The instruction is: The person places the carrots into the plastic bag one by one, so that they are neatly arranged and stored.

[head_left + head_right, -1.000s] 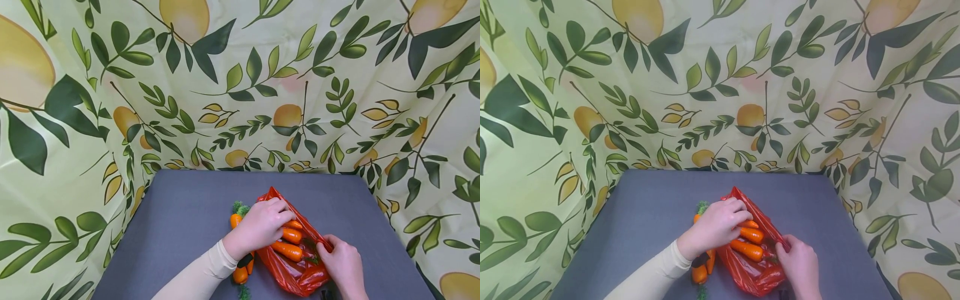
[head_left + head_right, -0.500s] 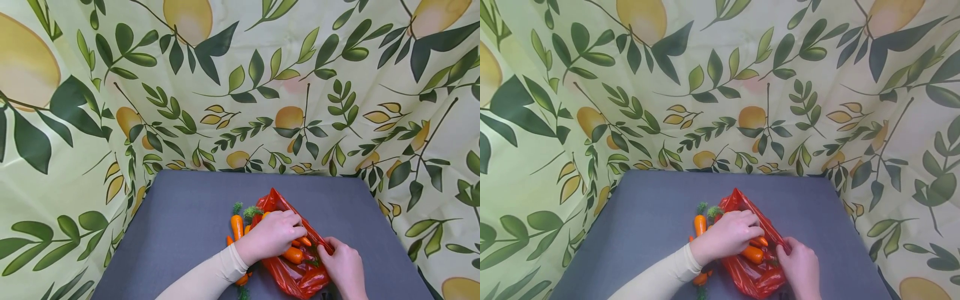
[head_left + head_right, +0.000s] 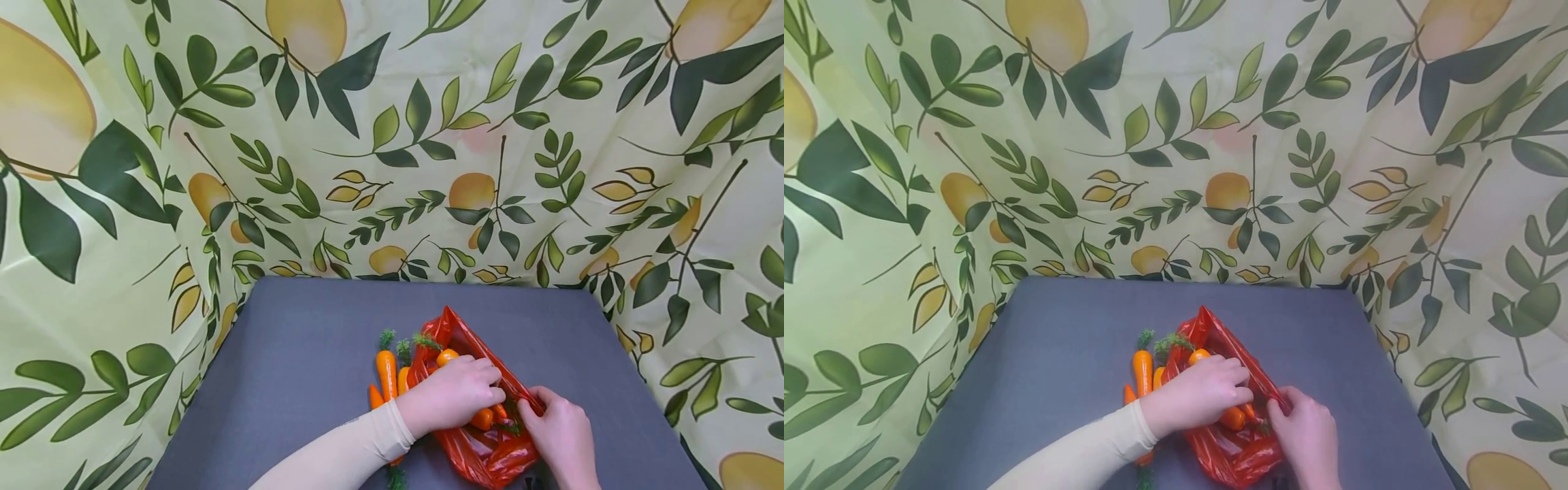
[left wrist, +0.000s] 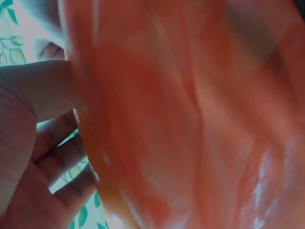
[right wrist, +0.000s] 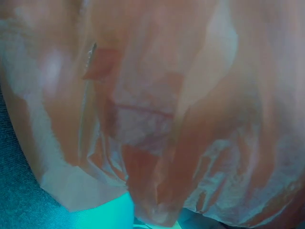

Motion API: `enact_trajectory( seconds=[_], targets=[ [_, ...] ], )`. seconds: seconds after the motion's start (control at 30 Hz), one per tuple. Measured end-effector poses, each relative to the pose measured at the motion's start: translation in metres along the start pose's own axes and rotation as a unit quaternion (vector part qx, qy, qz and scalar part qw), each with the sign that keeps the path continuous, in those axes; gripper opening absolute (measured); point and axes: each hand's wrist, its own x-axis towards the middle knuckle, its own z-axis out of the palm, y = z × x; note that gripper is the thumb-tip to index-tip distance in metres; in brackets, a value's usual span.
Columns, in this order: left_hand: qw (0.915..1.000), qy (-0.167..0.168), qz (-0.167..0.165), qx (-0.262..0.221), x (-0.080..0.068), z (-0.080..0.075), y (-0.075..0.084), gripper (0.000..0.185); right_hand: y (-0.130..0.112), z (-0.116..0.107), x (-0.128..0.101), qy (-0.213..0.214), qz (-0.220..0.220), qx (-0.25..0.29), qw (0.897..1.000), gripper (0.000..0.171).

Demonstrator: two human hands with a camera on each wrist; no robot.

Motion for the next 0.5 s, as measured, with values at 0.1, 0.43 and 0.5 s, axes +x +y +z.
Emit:
enact_trajectory(
  seconds=[0.1,0.43,0.5],
  targets=[
    [0.9999,-0.006,0.006,0.011,0.002,0.004,0.003,0.011,0.001,0.001,-0.001,0.007,-0.009,-0.003,1.0,0.03],
    [0.9992,-0.034,0.021,-0.003,0.005,0.009,0.011,0.018,0.002,0.003,0.0,0.004,-0.01,0.001,1.0,0.031],
    [0.9989,-0.041,0.021,-0.009,0.006,0.01,0.012,0.019,0.001,0.003,0.0,0.003,-0.008,0.001,1.0,0.031]
  ],
)
